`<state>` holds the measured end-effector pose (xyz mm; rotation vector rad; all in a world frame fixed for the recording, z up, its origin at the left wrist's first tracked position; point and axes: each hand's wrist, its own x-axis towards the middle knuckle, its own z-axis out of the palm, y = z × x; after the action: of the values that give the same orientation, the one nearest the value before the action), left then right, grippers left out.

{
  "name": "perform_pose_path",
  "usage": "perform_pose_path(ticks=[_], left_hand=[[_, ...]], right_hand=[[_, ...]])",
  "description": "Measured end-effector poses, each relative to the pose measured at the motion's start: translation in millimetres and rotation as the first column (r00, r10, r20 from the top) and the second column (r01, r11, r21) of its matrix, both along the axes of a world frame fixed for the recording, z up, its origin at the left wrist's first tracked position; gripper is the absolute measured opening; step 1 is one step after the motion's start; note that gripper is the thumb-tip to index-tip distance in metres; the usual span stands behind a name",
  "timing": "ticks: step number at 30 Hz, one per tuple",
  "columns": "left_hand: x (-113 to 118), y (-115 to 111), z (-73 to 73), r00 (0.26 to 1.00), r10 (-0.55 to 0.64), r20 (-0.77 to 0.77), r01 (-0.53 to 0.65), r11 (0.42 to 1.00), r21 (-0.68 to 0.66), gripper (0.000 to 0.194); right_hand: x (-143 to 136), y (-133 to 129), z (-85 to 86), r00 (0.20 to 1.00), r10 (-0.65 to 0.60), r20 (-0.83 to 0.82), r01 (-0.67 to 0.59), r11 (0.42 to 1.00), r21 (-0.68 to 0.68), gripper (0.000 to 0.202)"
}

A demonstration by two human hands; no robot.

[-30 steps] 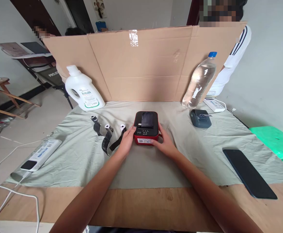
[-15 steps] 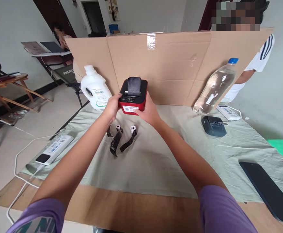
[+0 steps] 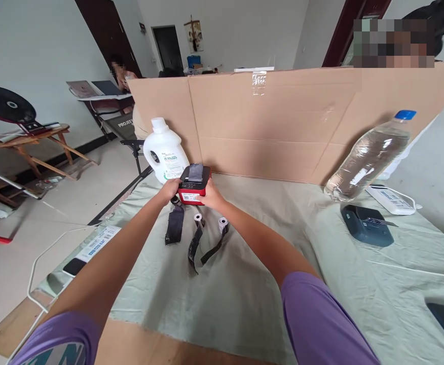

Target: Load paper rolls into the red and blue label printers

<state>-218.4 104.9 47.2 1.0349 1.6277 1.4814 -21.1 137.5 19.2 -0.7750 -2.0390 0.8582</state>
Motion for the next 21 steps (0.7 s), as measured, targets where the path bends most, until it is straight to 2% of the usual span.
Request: perform_pose_path(ticks=[3, 6, 8, 11, 12, 13, 14, 15, 17, 18, 19, 21], left_hand=[[-4.2, 2.8, 0.8, 0.994, -0.001, -0.107, -0.011, 0.994, -0.108, 0.013], [4.5, -1.1, 6.5, 0.987, -0.01, -0.163, -0.01, 0.993, -0.119, 0.025], [10.0, -10.6, 9.4, 0.982, 0.019, -0.19, -0.037, 0.996, -0.087, 0.039], [3.9, -31.9, 4.0, 0.963, 0.099, -0.252, -0.109, 0.994, -0.025, 0.053], [-1.5, -39.0, -0.9, 0.932, 0.126, -0.339, -0.137, 0.991, -0.01, 0.054], [-7.3, -45.8, -6.8, 0.897, 0.122, -0.424, -0.145, 0.989, -0.022, 0.053], [-12.6, -52.2, -12.8, 0.853, 0.054, -0.52, -0.121, 0.988, -0.097, 0.051], [-16.5, -58.1, -18.2, 0.799, -0.021, -0.6, -0.103, 0.98, -0.17, 0.048], [-19.1, -68.6, -24.8, 0.687, -0.144, -0.712, -0.063, 0.965, -0.255, 0.047], [-18.3, -72.9, -25.6, 0.642, -0.161, -0.749, -0.057, 0.965, -0.256, 0.045], [-16.6, -76.6, -25.0, 0.61, -0.155, -0.777, -0.056, 0.97, -0.237, 0.043], [-13.1, -82.1, -21.1, 0.584, -0.113, -0.804, -0.083, 0.977, -0.198, 0.038]], right_hand=[[-1.9, 0.0, 0.3, 0.999, 0.032, 0.008, -0.032, 0.999, -0.026, 0.074], [22.4, -7.9, 4.2, 0.997, 0.031, 0.07, -0.023, 0.994, -0.11, 0.073], [64.7, -18.4, 5.3, 0.989, -0.066, 0.133, 0.083, 0.989, -0.125, 0.069], [168.4, -41.1, 6.6, 0.922, -0.317, 0.224, 0.321, 0.947, 0.02, 0.061], [209.6, -49.8, 8.6, 0.861, -0.441, 0.254, 0.432, 0.897, 0.093, 0.058], [251.1, -58.3, 11.7, 0.764, -0.577, 0.287, 0.553, 0.816, 0.169, 0.056], [291.2, -65.8, 15.8, 0.614, -0.724, 0.313, 0.684, 0.687, 0.245, 0.057], [328.1, -71.9, 20.3, 0.432, -0.832, 0.348, 0.781, 0.538, 0.317, 0.06], [388.0, -78.7, 28.2, 0.088, -0.908, 0.408, 0.882, 0.262, 0.391, 0.078], [410.0, -79.7, 30.2, -0.01, -0.907, 0.42, 0.905, 0.17, 0.389, 0.088], [426.9, -79.9, 30.4, -0.07, -0.899, 0.433, 0.925, 0.104, 0.366, 0.094], [448.1, -80.6, 24.9, -0.127, -0.89, 0.439, 0.952, 0.016, 0.307, 0.1]])
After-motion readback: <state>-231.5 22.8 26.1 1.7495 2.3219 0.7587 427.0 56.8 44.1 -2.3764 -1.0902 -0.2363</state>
